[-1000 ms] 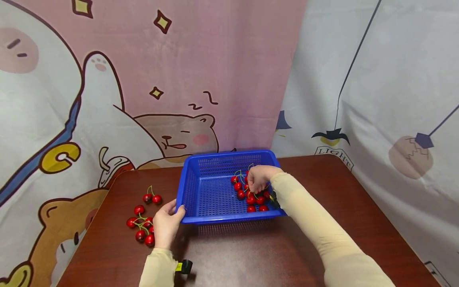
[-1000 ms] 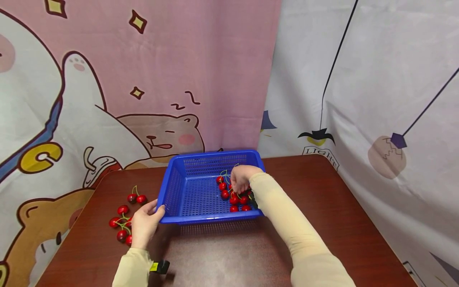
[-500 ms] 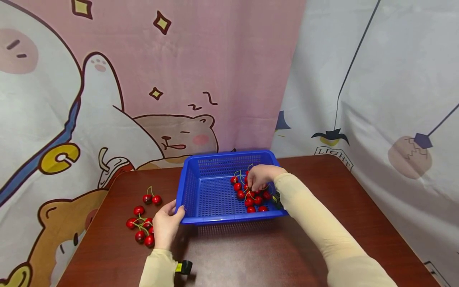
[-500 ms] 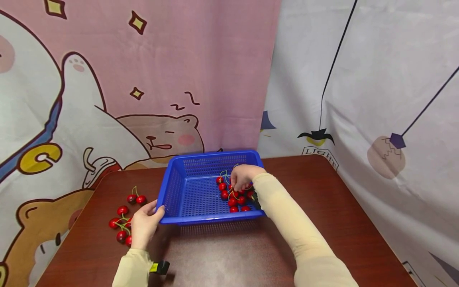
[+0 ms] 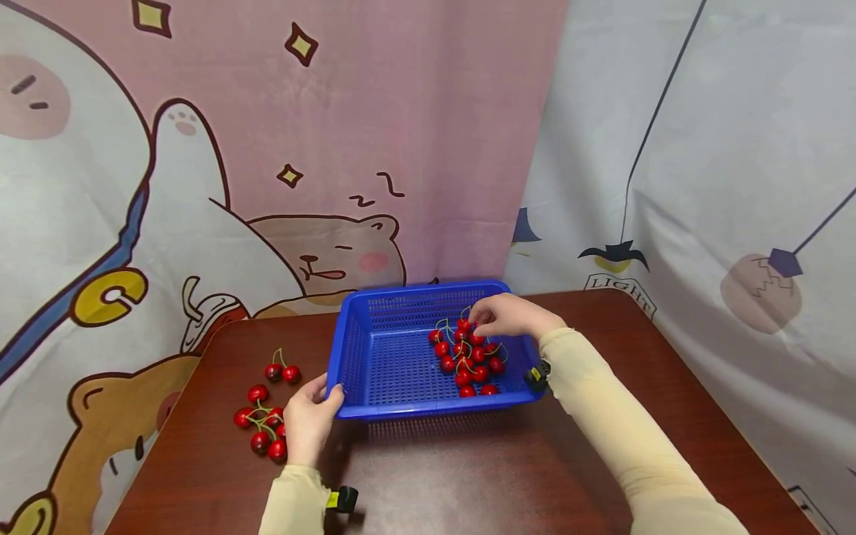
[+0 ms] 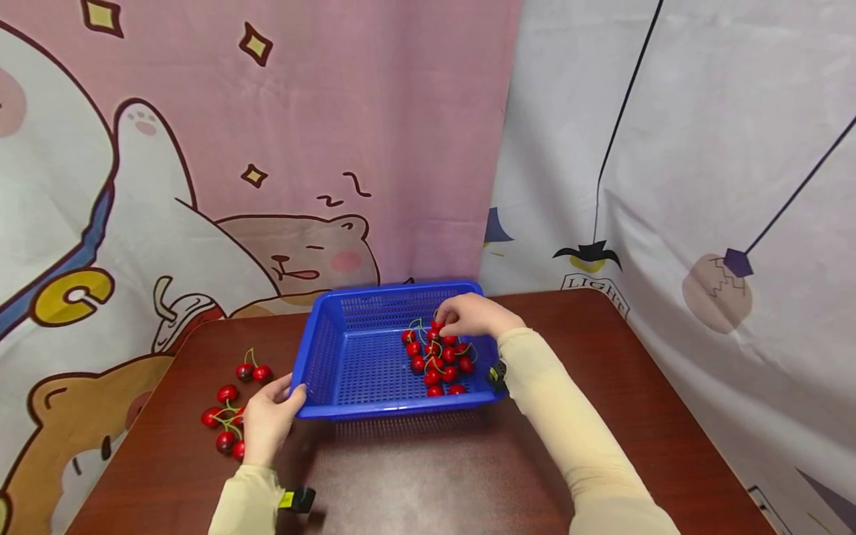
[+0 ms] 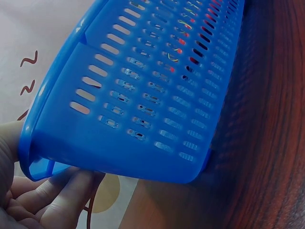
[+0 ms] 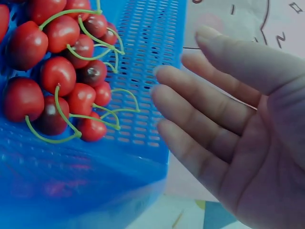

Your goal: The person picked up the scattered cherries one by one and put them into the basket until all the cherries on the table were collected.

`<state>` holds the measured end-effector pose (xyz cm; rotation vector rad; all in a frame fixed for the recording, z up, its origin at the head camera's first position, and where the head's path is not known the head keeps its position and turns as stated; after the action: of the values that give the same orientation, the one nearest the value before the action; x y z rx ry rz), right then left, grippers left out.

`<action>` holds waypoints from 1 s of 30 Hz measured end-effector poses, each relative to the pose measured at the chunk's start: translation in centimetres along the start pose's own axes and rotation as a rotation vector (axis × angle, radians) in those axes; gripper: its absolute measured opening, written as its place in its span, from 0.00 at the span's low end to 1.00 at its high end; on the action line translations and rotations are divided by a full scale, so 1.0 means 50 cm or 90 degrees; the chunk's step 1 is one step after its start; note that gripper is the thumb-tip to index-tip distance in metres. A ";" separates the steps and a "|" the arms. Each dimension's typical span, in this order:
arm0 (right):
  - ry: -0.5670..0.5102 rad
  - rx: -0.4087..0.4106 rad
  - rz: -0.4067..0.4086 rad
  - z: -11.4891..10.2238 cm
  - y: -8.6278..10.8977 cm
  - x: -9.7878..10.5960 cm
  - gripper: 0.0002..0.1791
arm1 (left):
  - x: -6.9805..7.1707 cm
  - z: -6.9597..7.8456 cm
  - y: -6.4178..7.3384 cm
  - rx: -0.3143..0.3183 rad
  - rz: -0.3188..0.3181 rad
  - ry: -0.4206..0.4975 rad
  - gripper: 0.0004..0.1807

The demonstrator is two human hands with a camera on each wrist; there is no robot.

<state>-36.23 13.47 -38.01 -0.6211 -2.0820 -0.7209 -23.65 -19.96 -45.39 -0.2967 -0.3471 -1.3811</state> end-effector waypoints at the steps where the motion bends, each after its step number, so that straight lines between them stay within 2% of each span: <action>1: 0.005 0.000 0.020 0.003 0.006 0.004 0.12 | 0.000 0.000 0.000 0.000 0.000 0.000 0.21; 7: -0.007 -0.031 0.123 0.022 0.053 0.024 0.18 | 0.000 -0.003 -0.002 0.000 0.012 -0.003 0.21; 13: -0.042 -0.076 0.201 0.059 0.100 0.029 0.26 | 0.000 -0.002 -0.002 -0.004 0.014 -0.007 0.21; 17: -0.082 -0.095 0.223 0.084 0.123 0.023 0.30 | 0.000 -0.003 -0.001 -0.005 0.012 -0.005 0.21; 23: -0.121 -0.106 0.250 0.116 0.145 0.002 0.32 | 0.001 -0.003 -0.002 -0.003 0.014 -0.007 0.21; 30: -0.182 -0.153 0.259 0.146 0.161 -0.031 0.38 | 0.000 0.000 0.000 -0.004 0.012 -0.004 0.21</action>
<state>-34.19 23.90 -40.71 -1.3043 -2.0375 -0.6767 -23.63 -19.97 -45.36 -0.3082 -0.3445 -1.3637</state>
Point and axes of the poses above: each hand's wrist, its own y-axis away from the middle knuckle, its own x-axis out of the back of the hand, z = x × y, the point moved 8 cm from there along -y, towards the middle knuckle, and after that the axes turned 15 degrees about -z, right-handed, at the moved point
